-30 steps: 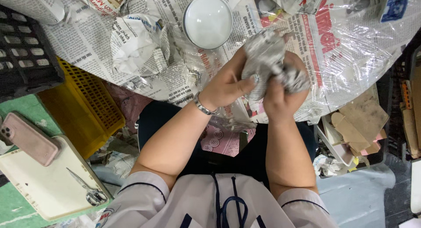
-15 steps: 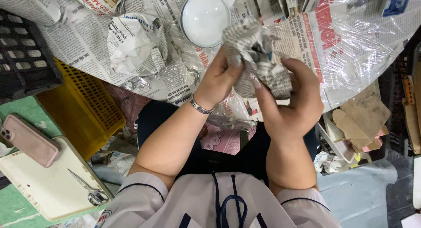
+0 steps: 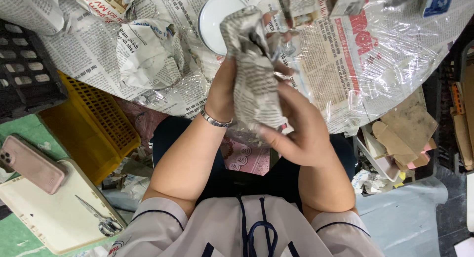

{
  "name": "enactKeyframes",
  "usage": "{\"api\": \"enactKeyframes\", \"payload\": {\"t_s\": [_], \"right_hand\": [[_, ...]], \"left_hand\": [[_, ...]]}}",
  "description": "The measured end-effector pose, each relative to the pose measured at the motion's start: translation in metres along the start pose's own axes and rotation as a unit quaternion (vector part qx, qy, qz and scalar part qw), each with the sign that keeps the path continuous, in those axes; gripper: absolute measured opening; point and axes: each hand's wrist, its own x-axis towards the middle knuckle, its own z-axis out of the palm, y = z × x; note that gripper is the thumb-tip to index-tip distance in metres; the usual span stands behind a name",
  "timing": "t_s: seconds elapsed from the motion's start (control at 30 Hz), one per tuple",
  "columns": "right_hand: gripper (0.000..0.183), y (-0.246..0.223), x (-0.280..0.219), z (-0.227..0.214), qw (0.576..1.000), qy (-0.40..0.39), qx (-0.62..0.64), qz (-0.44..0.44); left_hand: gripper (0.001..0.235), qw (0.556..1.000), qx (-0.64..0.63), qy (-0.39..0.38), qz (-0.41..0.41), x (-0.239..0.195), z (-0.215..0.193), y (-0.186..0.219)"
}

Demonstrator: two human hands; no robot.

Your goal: The person sits on the floor and wraps small glass items, such as a glass and a bowl, with newspaper. They fold the newspaper around each item and place the wrapped pieces on a pile.

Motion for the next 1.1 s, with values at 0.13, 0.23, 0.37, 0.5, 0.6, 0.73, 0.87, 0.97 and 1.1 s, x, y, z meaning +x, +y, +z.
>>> {"api": "enactKeyframes", "payload": {"t_s": [0.13,0.23,0.37,0.5,0.6,0.73,0.87,0.97,1.1], "right_hand": [[0.088,-0.001,0.018,0.0,0.911,0.036,-0.368,-0.182],[0.069,0.001,0.029,0.002,0.907,0.055,-0.398,-0.127],[0.04,0.007,0.035,0.005,0.901,0.102,-0.369,-0.205],[0.03,0.013,0.031,0.008,0.861,0.144,-0.404,-0.273],[0.03,0.017,0.026,0.01,0.837,0.167,-0.422,-0.306],[0.031,0.02,0.025,0.009,0.815,0.173,-0.434,-0.343],[0.031,0.016,0.029,0.01,0.852,0.108,-0.4,-0.32],[0.029,0.009,0.032,0.013,0.847,0.078,-0.397,-0.344],[0.02,0.003,0.034,0.016,0.8,-0.009,-0.453,-0.394]], "left_hand": [[0.062,0.982,-0.185,0.018,-0.004,0.012,-0.001,0.005],[0.058,0.99,-0.138,0.029,0.008,0.011,-0.003,0.008],[0.056,0.991,-0.134,0.01,0.015,0.009,-0.004,0.009],[0.061,0.997,-0.072,-0.017,0.023,0.008,-0.003,0.008],[0.071,0.999,-0.043,0.016,0.015,0.005,-0.002,0.01],[0.073,0.997,-0.069,-0.014,0.039,0.003,-0.003,0.017],[0.075,0.995,-0.087,0.007,0.049,0.008,-0.011,0.023],[0.069,0.995,-0.075,0.01,0.068,0.011,-0.016,0.024],[0.067,0.994,-0.097,0.029,0.051,0.008,-0.022,0.021]]}}
